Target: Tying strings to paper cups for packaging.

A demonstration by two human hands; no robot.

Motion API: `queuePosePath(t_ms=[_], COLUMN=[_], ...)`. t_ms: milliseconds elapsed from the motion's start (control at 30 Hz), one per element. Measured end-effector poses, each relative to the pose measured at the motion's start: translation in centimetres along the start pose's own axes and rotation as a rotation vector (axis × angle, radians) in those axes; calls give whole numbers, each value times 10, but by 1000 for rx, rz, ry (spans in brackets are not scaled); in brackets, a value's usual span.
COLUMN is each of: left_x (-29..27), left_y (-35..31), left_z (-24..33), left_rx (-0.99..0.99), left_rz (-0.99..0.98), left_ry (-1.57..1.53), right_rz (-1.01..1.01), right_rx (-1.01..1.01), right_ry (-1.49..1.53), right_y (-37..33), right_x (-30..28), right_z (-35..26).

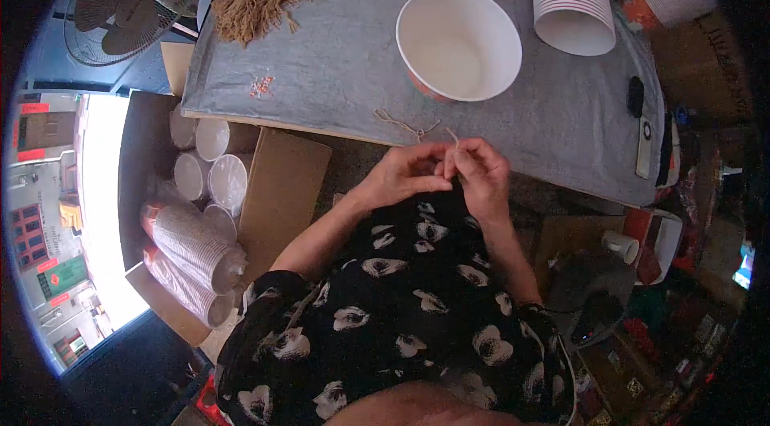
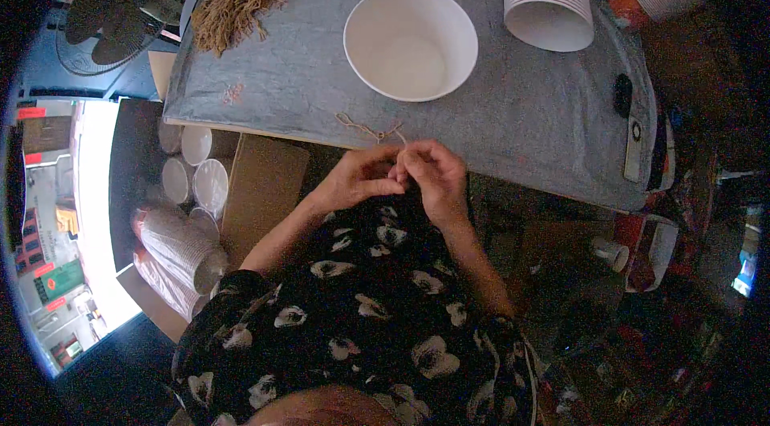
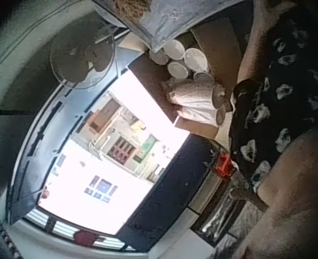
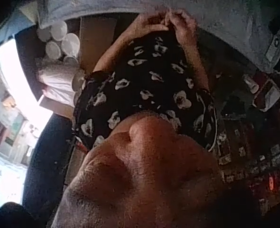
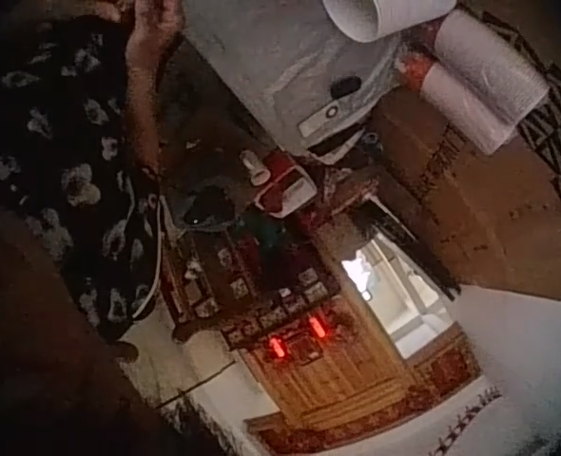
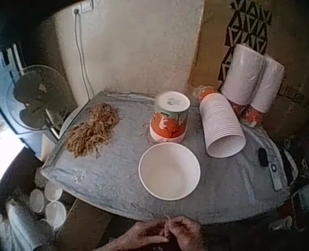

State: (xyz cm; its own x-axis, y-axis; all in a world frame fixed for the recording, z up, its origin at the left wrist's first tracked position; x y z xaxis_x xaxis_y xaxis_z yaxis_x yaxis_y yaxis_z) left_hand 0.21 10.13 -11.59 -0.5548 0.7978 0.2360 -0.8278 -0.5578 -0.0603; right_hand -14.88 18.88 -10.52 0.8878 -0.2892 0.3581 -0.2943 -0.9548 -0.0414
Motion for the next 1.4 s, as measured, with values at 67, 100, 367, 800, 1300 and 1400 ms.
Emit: queuePosePath(t_ms=[67,100,367,800,1300,1400], left_x=[-14,-19,-119,-19,21,21], left_y=[5,6,4,12,35,32], left_z=[8,17,60,105,87,79], left_rx=[214,168,243,81,180,132], left_rz=[-60,-85,223,253,107,132], left_ry=[428,434,893,320,229,107], right_rz=[13,30,82,125,-19,-23], right_rx=[-62,-128,-383,-224,-180,-207], right_ry=[136,272,364,-536,-732,-687], right_y=[6,7,6,11,11,11], right_x=[-6,-11,-72,-24,-12,-10], right_z=[-11,-20,-96,-124,-113,-107])
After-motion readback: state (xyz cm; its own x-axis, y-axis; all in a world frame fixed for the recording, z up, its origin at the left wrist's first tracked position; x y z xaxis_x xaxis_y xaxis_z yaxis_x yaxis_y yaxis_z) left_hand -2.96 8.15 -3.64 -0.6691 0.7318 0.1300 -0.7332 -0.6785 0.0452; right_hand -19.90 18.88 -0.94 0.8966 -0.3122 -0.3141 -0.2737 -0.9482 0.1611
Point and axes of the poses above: each hand's wrist, its own y-axis towards the middle knuckle, its own x-axis out of the palm, z = x × y, the point moved 1 cm from there along y, towards the middle knuckle, and after that the axes turned 1 degree about -y, right-handed, at the moved point
